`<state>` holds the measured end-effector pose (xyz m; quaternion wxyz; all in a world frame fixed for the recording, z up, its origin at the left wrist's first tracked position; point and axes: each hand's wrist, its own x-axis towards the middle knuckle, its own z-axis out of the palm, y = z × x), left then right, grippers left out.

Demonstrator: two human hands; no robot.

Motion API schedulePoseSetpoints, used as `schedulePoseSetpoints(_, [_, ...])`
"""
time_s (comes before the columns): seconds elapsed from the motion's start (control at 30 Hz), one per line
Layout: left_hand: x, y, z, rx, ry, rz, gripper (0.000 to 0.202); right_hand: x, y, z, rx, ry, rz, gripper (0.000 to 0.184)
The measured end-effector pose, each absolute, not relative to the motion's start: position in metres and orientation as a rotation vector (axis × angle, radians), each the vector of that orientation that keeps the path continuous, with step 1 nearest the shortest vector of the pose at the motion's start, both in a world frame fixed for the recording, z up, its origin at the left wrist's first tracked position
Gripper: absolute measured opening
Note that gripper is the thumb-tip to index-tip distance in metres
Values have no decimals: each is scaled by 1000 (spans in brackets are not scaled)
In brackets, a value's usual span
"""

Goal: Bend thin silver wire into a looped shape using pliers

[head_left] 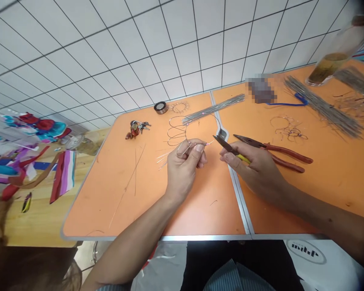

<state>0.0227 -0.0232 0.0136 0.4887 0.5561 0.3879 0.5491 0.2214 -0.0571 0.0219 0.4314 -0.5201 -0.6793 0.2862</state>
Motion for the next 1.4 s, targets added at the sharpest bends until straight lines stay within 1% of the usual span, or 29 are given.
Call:
schedulePoseSetpoints(0.17, [21,-23,14,1359,938,1358,17,219,-58,17,-1368,-1748,784,35])
schedulePoseSetpoints(0.47, [21,-24,16,1382,1009,1361,20,216,-57,18,-1428,-1827,814,33])
schedulePoseSetpoints(0.63, [21,-24,13,1382,966,1365,16,215,-57,19,-1436,-1826,839,35])
schedulePoseSetpoints(0.73, [21,-22,10,1388,927,1369,18,215,-58,20,-1457,-1818,865,35])
schedulePoseSetpoints(0.83, [20,-18,6,1387,896,1384,20,215,-58,23,-1484,-1802,899,32])
schedulePoseSetpoints(0.9, [20,-17,4,1371,886,1384,19,215,-58,23,-1480,-1766,900,26])
schedulePoseSetpoints(0.97, [20,-16,2,1350,874,1373,18,215,-58,23,-1454,-1678,821,17])
schedulePoseSetpoints(1.1, [23,-19,2,1331,866,1306,17,216,-55,21,-1334,-1520,483,5])
schedulePoseSetpoints(1.23, [28,-25,1,1335,862,1227,18,217,-52,16,-1200,-1659,298,9])
schedulePoseSetpoints(1.4, [32,-28,-2,1312,840,1167,23,216,-49,8,-1182,-1761,178,7])
